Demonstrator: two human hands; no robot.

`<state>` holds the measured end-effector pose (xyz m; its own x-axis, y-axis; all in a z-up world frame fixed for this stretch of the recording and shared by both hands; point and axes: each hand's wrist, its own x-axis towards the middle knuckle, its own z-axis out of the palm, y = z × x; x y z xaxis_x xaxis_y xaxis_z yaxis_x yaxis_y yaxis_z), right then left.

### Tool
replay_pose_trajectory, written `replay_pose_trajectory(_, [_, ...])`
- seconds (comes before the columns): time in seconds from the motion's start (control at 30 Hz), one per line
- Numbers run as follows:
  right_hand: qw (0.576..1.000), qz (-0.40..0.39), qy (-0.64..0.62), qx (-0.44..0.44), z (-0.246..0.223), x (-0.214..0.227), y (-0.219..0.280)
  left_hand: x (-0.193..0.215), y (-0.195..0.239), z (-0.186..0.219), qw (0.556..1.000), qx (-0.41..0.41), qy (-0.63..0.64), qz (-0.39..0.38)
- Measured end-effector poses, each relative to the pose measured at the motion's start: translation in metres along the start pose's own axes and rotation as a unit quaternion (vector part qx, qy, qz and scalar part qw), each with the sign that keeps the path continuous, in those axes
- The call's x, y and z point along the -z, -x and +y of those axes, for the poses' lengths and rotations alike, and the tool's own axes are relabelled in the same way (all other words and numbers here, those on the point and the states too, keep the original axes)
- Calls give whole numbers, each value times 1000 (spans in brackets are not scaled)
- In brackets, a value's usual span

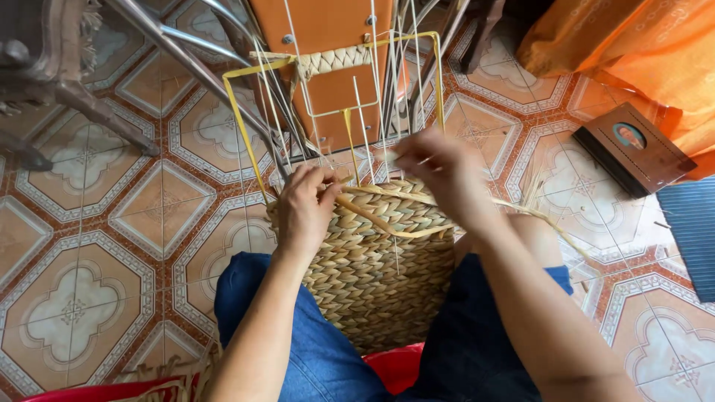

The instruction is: Weaving straw material onto a wire frame to create a hand-crafted item.

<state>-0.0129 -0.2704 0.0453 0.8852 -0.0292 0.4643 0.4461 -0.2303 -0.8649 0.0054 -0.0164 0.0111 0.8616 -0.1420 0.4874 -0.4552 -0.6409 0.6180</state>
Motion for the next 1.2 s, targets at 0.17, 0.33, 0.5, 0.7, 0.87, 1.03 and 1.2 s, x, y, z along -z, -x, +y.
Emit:
replay_pose_trajectory(0.17, [953, -205, 220, 34, 5, -59, -12, 7, 3, -3, 993, 77, 84, -36])
replay_pose_trajectory(0.33, [950, -206, 231, -35, 7, -64, -19, 9, 8, -12, 988, 47, 128, -79])
replay_pose_trajectory(0.5, [935, -248, 254, 13, 14, -76, -19, 18, 7, -7, 991, -56, 100, -68])
replay_pose_trajectory(0.7, [906, -192, 367, 91, 13, -88, -6, 9, -7, -4, 990, 78, 35, -116])
replay_pose_trajectory(0.87, [895, -124, 405, 139, -14, -63, 11, 0, -17, -14, 991, 29, 75, -104])
replay_pose_trajectory(1.03, [919, -247, 304, 39, 19, -43, 24, 6, -24, -13, 917, 193, 263, -231])
replay_pose_trajectory(1.2, [880, -115, 451, 92, -25, -46, -11, -13, -11, -11, 961, 116, 141, -208])
